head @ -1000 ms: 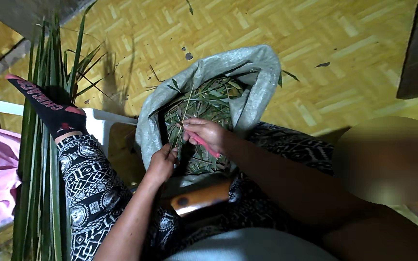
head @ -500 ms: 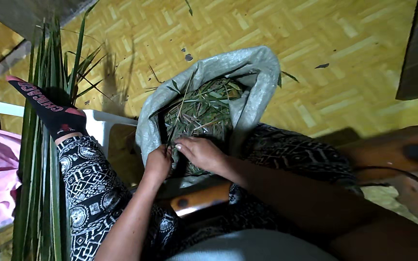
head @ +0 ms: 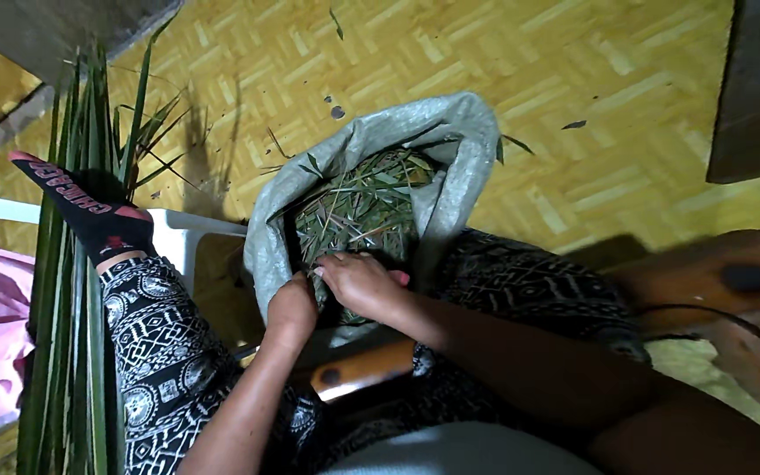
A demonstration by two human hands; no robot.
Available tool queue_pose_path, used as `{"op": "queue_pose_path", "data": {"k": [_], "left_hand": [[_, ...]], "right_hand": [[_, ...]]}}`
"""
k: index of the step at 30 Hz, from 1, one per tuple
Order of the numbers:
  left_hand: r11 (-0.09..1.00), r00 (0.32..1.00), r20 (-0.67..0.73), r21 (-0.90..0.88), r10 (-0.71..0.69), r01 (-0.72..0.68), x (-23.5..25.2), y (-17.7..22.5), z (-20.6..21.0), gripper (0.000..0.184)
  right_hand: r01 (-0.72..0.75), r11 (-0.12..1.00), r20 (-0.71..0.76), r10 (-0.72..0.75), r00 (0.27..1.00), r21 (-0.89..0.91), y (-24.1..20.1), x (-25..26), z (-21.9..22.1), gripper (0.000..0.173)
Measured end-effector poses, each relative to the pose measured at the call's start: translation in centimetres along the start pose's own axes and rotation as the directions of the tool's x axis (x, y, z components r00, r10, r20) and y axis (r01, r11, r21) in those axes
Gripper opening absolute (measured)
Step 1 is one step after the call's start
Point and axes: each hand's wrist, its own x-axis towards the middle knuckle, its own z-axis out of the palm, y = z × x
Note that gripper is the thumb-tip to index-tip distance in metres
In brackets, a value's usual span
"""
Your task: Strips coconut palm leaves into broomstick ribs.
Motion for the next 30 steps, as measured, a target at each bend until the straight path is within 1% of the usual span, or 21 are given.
{"op": "queue_pose_path", "data": {"k": [2, 4, 7, 10, 15, 17, 19, 20, 22, 24, 26, 28, 29, 30], "left_hand": [[1.0, 1.0, -0.011, 0.012, 0.002, -0.002, 0.1, -0.1, 0.2, 0.041], [1.0, 1.0, -0.009, 0.029, 0.0, 0.001, 0.0, 0.0, 0.1, 0.04], [0.999, 0.999, 0.028, 0.037, -0.016, 0.015, -0.5, 0.7, -0.6, 0.043], [1.0, 1.0, -0.02, 0.021, -0.001, 0.001, -0.2, 0.0, 0.0, 0.039], [0.998, 0.999, -0.038, -0.061, 0.031, -0.033, -0.3, -0.7, 0.0, 0.039], [0.995, 0.998, -0.04, -0.09, 0.04, -0.044, -0.3, -1.1, 0.0, 0.039], [0.99, 0.998, -0.04, -0.124, 0.055, -0.06, -0.3, -1.4, 0.1, 0.038], [0.987, 0.997, -0.048, -0.145, 0.063, -0.069, -0.2, -1.5, 0.0, 0.037], [0.981, 0.996, -0.062, -0.176, 0.071, -0.081, 0.0, -1.7, 0.0, 0.037], [0.974, 0.995, -0.071, -0.207, 0.075, -0.088, 0.4, -1.8, -0.1, 0.036], [0.968, 0.993, -0.084, -0.226, 0.087, -0.104, 0.6, -2.0, 0.1, 0.036], [0.959, 0.991, -0.088, -0.258, 0.101, -0.121, 0.7, -2.1, 0.2, 0.036], [0.952, 0.991, -0.082, -0.277, 0.108, -0.126, 0.7, -2.0, 0.1, 0.036], [0.945, 0.991, -0.071, -0.302, 0.113, -0.129, 0.6, -2.0, 0.1, 0.035]], "right_hand": [[0.0, 0.998, -0.026, -0.001, 1.0, -0.055, 0.3, 0.3, 0.1, 0.043], [0.015, 0.995, -0.086, -0.023, 0.996, -0.095, 0.6, 0.4, 0.5, 0.041], [0.039, 0.99, -0.163, -0.061, 0.985, -0.133, 0.8, 0.6, 0.7, 0.037], [0.012, 0.988, -0.211, -0.045, 0.976, -0.155, 1.6, 1.2, 0.8, 0.037], [-0.1, 0.992, -0.279, 0.074, 0.957, -0.08, 2.7, 2.1, -0.5, 0.041], [-0.173, 0.984, -0.28, 0.157, 0.947, -0.031, 2.8, 2.3, -1.8, 0.042], [-0.196, 0.98, -0.289, 0.194, 0.937, 0.024, 3.0, 2.3, -2.6, 0.042], [-0.173, 0.983, -0.288, 0.183, 0.94, 0.059, 3.0, 2.1, -2.8, 0.042], [-0.065, 0.992, -0.28, 0.092, 0.956, 0.105, 2.6, 1.6, -2.4, 0.04], [0.018, 0.99, -0.214, 0.012, 0.977, 0.138, 2.2, 1.0, -1.5, 0.039], [0.023, 0.983, -0.107, -0.003, 0.994, 0.182, 1.9, 0.8, -0.9, 0.041], [-0.003, 0.969, -0.036, 0.012, 0.999, 0.246, 1.8, 0.9, -1.0, 0.043], [-0.028, 0.952, -0.005, 0.031, 0.999, 0.306, 1.8, 1.0, -1.1, 0.043], [-0.064, 0.914, 0.02, 0.061, 0.998, 0.402, 1.8, 1.2, -1.1, 0.042]]}}
